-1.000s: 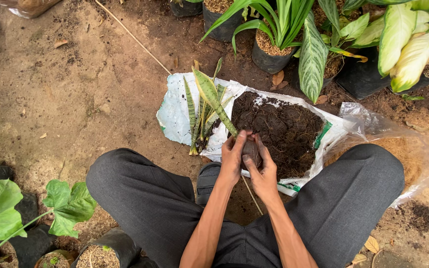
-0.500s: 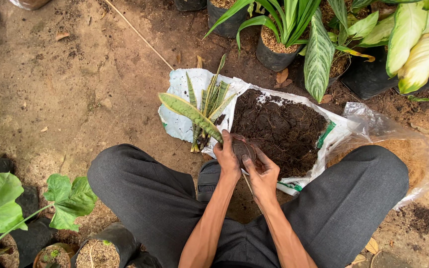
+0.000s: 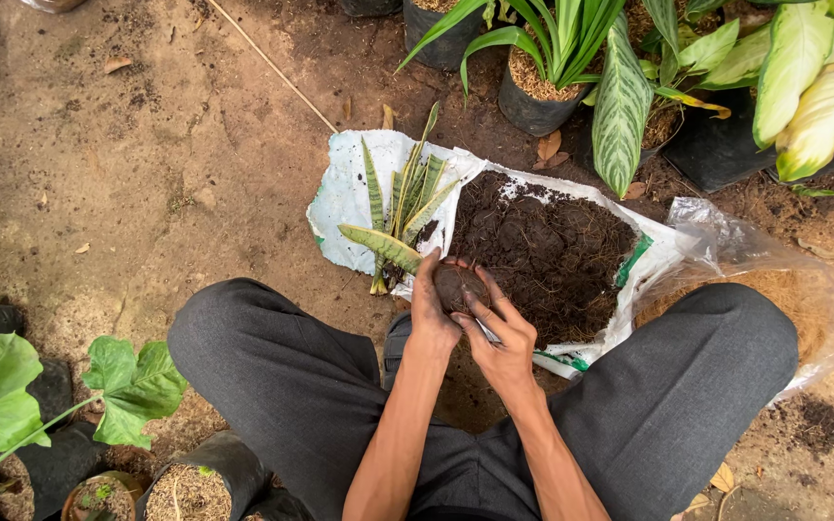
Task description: The person sits on the ground and wraps a plant's root ball with soil and coconut coir. They pack soil around the roots by hand, then cover the root ball with a layer of coir, pressing it into place.
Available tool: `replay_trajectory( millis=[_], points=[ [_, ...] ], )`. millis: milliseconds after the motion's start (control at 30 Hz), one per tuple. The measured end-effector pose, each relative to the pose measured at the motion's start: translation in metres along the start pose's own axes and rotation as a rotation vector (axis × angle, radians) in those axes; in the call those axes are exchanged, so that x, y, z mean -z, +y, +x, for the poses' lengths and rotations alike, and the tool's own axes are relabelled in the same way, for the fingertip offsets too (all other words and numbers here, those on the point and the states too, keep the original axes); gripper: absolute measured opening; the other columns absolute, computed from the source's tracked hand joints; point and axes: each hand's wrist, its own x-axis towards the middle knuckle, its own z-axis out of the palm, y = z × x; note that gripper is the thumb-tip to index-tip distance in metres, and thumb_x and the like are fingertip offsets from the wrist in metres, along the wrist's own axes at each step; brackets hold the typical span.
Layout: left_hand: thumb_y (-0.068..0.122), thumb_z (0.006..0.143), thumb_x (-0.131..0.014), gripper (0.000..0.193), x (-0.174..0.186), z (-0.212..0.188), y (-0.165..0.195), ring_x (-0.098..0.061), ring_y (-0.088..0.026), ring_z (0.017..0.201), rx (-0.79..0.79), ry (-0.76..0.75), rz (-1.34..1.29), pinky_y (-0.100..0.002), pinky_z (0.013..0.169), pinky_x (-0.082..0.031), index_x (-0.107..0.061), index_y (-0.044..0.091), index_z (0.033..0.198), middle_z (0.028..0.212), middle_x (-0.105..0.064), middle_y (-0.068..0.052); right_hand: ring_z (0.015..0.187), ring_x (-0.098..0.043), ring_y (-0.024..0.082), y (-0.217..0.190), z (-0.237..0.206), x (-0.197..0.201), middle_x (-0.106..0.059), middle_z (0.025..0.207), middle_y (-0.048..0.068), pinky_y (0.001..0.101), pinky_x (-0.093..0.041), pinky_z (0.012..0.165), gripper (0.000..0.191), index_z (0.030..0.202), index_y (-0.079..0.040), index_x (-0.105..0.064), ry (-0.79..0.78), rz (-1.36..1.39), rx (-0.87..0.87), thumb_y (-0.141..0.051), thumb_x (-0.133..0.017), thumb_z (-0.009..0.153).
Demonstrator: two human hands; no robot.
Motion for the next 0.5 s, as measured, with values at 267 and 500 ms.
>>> replay_trajectory(
  millis=[267,500],
  points=[
    [0.027,0.092,-0.066,0.019,0.014,0.012,-0.012,-0.065,-0.020,0.068,-0.009,0.091,-0.087,-0.036,0.066,-0.059,-0.059,0.010,0.086,0.076,-0.065,-0.005,0.126,-0.065,0.027,0.013,-0.004,0.009,-0.064,0.142,0.019,0.0331,-0.058,0.098,0.034,0.120,0.005,-0.071,-0.105,0.255,-0.324,0.007,-0.070,0.087],
    [0.026,0.092,-0.072,0.019,-0.008,-0.009,-0.006,-0.064,-0.019,0.065,-0.099,0.108,0.032,-0.035,0.061,-0.056,-0.063,0.010,0.087,0.075,-0.066,-0.003,0.129,-0.064,0.026,0.013,-0.003,0.007,-0.067,0.140,0.019,0.0343,-0.056,0.103,0.029,0.121,0.003,-0.071,0.016,0.441,-0.451,0.006,-0.067,0.093]
  ],
)
